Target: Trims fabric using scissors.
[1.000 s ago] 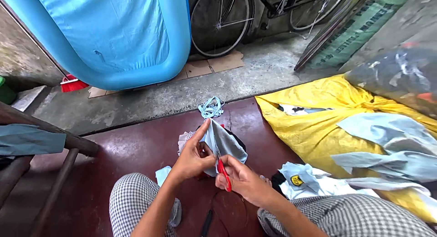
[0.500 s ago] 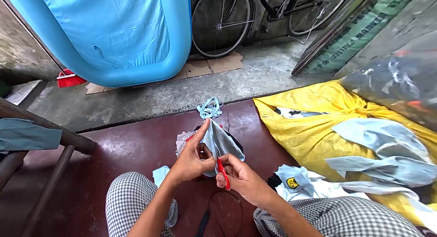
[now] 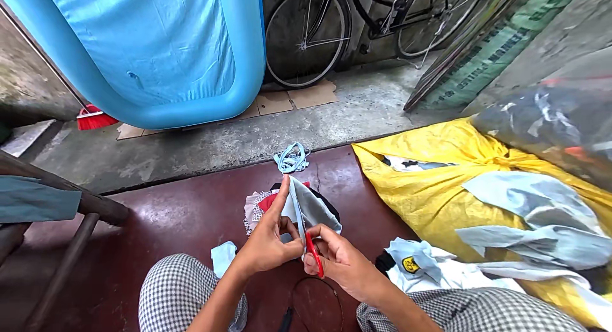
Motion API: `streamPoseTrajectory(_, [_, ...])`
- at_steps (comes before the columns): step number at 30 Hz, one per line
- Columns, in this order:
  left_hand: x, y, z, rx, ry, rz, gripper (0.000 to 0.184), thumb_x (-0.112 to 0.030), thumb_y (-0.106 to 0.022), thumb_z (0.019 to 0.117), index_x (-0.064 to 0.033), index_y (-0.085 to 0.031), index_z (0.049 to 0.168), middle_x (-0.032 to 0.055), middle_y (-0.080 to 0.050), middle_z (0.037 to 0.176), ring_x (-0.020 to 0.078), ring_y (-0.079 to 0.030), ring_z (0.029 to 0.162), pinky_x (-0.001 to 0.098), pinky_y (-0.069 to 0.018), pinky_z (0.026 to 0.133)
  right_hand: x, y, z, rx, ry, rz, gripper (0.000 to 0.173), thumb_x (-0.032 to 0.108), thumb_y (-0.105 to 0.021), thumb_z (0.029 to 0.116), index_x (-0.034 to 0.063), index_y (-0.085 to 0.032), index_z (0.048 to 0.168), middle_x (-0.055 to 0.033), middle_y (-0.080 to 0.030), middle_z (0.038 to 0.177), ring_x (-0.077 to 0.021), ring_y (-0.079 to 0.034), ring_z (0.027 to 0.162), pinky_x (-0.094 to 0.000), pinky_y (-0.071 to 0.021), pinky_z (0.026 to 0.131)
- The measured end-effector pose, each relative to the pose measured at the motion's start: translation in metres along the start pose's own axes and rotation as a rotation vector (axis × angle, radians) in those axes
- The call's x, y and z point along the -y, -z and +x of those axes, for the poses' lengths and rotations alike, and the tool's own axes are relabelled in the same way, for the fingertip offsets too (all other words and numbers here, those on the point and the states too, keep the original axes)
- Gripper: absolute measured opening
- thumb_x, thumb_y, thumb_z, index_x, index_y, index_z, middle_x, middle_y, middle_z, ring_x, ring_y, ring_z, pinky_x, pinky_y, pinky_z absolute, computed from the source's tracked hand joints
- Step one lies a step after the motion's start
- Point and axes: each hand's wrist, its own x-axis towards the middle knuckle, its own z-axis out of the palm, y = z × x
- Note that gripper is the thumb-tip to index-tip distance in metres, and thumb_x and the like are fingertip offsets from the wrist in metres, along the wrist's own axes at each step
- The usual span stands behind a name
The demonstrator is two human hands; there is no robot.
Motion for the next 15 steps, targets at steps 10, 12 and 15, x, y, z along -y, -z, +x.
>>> streamPoseTrajectory(10, [0.0042, -0.0036, -0.0046, 0.092, -0.045, 0.008, 0.126, 0.002, -0.076, 0.078, -0.0315, 0.01, 0.164, 0.0119, -0.054, 0.139, 0.0113, -0.066, 0.073, 0.0275, -0.059, 0.07, -0.0013, 0.0072, -0.0004, 0.048, 0.043, 0.019, 0.048, 0.033, -0.072, 0.0953, 0.0059, -0.051, 0.129, -0.0037, -0.067, 0.098, -0.0136, -0.067, 0.085, -0.0309, -0.0581, 0.076])
streamPoseTrajectory(12, [0.0049, -0.0031, -0.0049, 0.094, -0.055, 0.005, 0.127, 0.003, -0.076, 0.0776, -0.0326, 0.009, 0.164, 0.0116, -0.044, 0.151, 0.0107, -0.066, 0.074, 0.0273, -0.059, 0.07, -0.0015, 0.0066, -0.0007, 0.019, 0.032, 0.025, 0.047, 0.03, -0.073, 0.0951, 0.0052, -0.052, 0.129, -0.004, -0.067, 0.094, -0.0136, -0.067, 0.081, -0.0307, -0.0578, 0.074])
streamPoseTrajectory(15, [0.0056, -0.0045, -0.0052, 0.114, -0.067, -0.003, 0.13, 0.001, -0.079, 0.0761, -0.0327, 0.011, 0.164, 0.012, -0.034, 0.159, 0.0107, -0.066, 0.074, 0.0284, -0.0597, 0.071, -0.0001, 0.0077, -0.0009, 0.056, 0.035, 0.022, 0.048, 0.032, -0.072, 0.0959, 0.0058, -0.05, 0.13, -0.0029, -0.066, 0.098, -0.0121, -0.066, 0.085, -0.0301, -0.0572, 0.077])
